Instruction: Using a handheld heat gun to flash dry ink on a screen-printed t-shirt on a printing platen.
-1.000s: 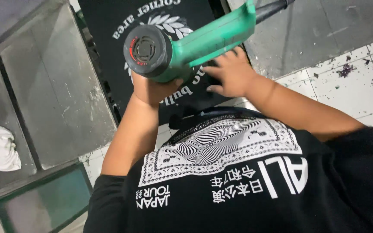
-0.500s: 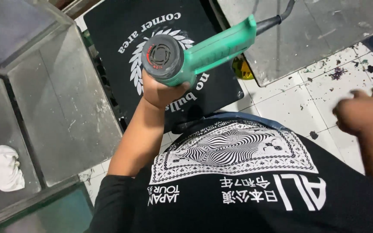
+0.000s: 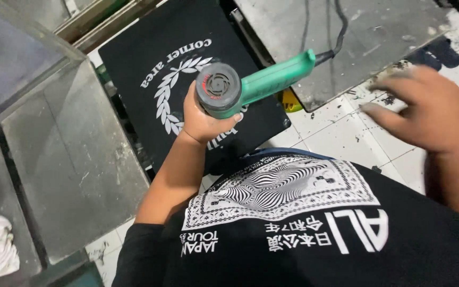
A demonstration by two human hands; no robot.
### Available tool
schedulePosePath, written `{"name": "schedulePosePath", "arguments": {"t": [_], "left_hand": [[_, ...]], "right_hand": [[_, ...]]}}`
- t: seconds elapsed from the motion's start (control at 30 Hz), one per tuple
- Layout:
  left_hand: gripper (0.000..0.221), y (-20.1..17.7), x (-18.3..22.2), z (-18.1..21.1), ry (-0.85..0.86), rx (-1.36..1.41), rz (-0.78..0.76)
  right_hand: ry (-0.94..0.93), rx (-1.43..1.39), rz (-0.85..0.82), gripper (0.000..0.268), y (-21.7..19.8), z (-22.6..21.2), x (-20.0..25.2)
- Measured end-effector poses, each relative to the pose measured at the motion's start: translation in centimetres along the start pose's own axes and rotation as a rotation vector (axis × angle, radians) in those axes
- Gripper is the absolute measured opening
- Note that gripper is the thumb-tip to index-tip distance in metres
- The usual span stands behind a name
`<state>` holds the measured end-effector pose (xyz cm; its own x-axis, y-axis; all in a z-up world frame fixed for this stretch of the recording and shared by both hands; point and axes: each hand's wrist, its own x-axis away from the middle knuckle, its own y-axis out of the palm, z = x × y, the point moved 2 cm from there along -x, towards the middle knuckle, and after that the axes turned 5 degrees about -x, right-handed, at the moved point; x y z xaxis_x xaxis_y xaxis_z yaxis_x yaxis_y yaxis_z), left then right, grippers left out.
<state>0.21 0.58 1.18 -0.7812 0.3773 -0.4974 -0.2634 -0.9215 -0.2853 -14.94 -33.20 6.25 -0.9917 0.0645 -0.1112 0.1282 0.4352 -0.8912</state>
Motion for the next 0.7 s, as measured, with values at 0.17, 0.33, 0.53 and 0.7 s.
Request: {"name": "schedulePosePath", "arguments": {"t": [0.17, 0.33, 0.53, 0.7], "left_hand": [[0.073, 0.1, 0.4, 0.7, 0.056, -0.241, -0.067], [0.055, -0.3, -0.6, 2.9, 0.179, -0.234, -0.122], [0.064, -1.1, 1.7, 0.1, 0.165, -0.291, -0.128], [0.056, -2.1, 2.4, -0.7, 0.188, -0.327, -0.141]], "right_hand": [[-0.710, 0.414, 0.227, 0.058, -0.5, -12.9, -4.9], [-0.425, 0.525, -0.185, 0.057, 5.3, -16.4, -7.3], [-0.228, 0.248, -0.474, 0.059, 9.3, -16.0, -8.9], [-0.253, 0.168, -0.482, 0.055, 10.7, -17.3, -8.3]]}}
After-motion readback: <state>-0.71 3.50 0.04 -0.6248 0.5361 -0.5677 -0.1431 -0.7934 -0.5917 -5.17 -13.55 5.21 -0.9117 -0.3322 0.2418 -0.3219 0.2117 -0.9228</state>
